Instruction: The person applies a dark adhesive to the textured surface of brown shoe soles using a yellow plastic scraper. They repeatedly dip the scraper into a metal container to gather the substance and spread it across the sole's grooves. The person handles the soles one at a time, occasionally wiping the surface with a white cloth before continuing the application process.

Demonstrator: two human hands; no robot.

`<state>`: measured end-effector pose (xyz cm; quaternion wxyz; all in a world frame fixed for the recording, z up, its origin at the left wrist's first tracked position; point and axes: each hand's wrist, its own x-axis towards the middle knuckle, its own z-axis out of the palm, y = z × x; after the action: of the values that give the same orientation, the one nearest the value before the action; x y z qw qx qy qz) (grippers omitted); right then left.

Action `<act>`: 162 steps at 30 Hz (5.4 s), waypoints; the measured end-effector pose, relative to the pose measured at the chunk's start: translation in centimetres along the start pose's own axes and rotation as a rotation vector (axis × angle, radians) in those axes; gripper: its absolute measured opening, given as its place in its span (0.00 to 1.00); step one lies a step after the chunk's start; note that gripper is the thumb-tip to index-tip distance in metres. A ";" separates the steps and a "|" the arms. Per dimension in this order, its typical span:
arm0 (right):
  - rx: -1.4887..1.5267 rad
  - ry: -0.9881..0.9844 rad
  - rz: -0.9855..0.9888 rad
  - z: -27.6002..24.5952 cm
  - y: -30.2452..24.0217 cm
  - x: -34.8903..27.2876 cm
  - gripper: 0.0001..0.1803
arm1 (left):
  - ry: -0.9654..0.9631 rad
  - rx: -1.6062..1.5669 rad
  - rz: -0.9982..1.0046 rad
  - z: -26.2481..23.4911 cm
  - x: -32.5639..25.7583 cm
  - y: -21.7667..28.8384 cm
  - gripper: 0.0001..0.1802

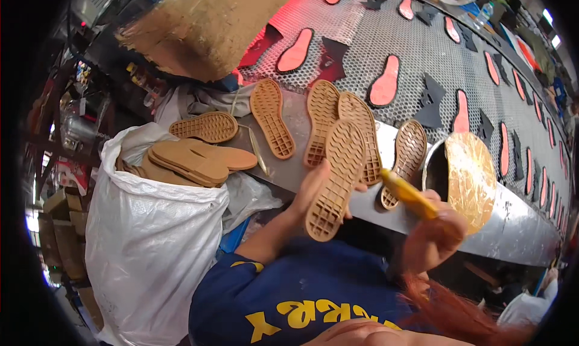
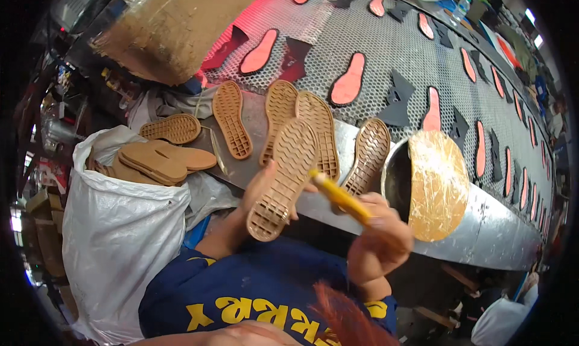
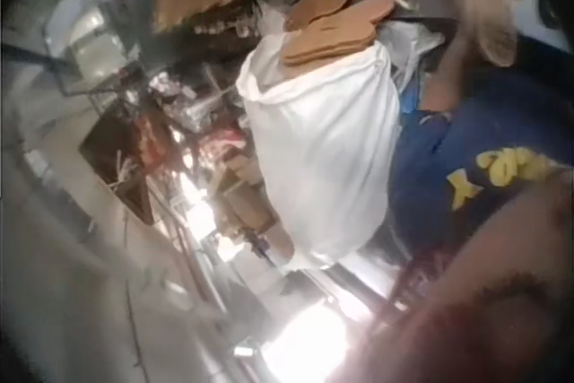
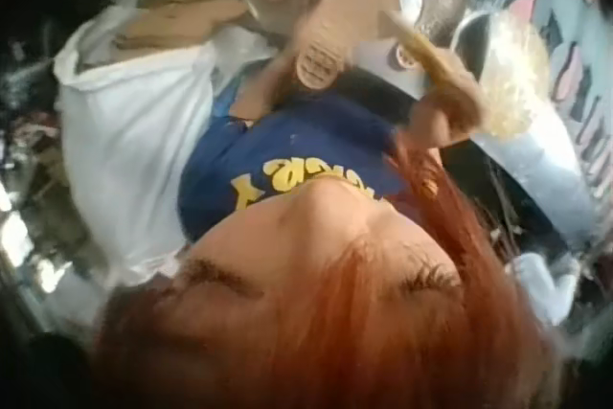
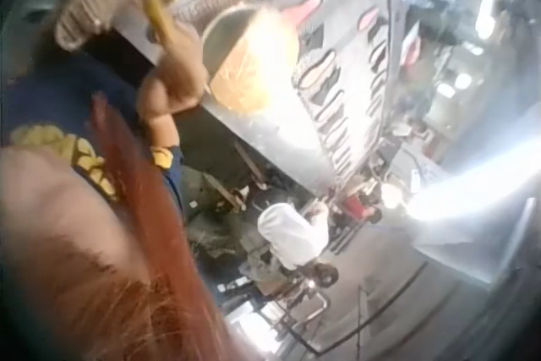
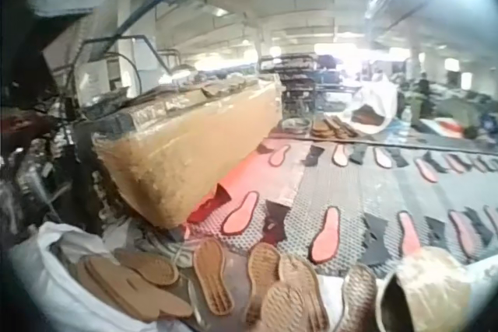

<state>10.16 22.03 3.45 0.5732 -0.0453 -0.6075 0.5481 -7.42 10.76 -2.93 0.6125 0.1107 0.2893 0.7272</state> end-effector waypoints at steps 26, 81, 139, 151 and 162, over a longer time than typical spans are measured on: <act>-0.276 0.251 0.319 -3.9 2.1 -1.5 0.09 | 0.810 1.378 0.068 -5.0 -0.1 7.5 0.37; -0.695 0.560 0.084 -11.9 2.2 -0.3 0.12 | 1.621 2.002 -0.348 -11.4 0.7 11.1 0.32; -1.400 -0.069 0.015 -3.0 3.0 -0.7 0.13 | 0.256 0.961 0.744 -5.8 -1.0 -0.1 0.26; -1.359 -0.016 0.029 -4.7 2.8 -0.8 0.09 | -0.213 0.009 0.274 -0.9 0.4 3.6 0.34; -1.295 -0.015 0.061 -6.1 2.7 -0.9 0.10 | 0.281 1.365 0.528 -1.2 1.6 -0.4 0.33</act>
<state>13.50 26.28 -0.61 0.4096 -0.3953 -0.8176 0.0870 -8.02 12.01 -4.44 0.1698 0.4384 0.7160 0.5161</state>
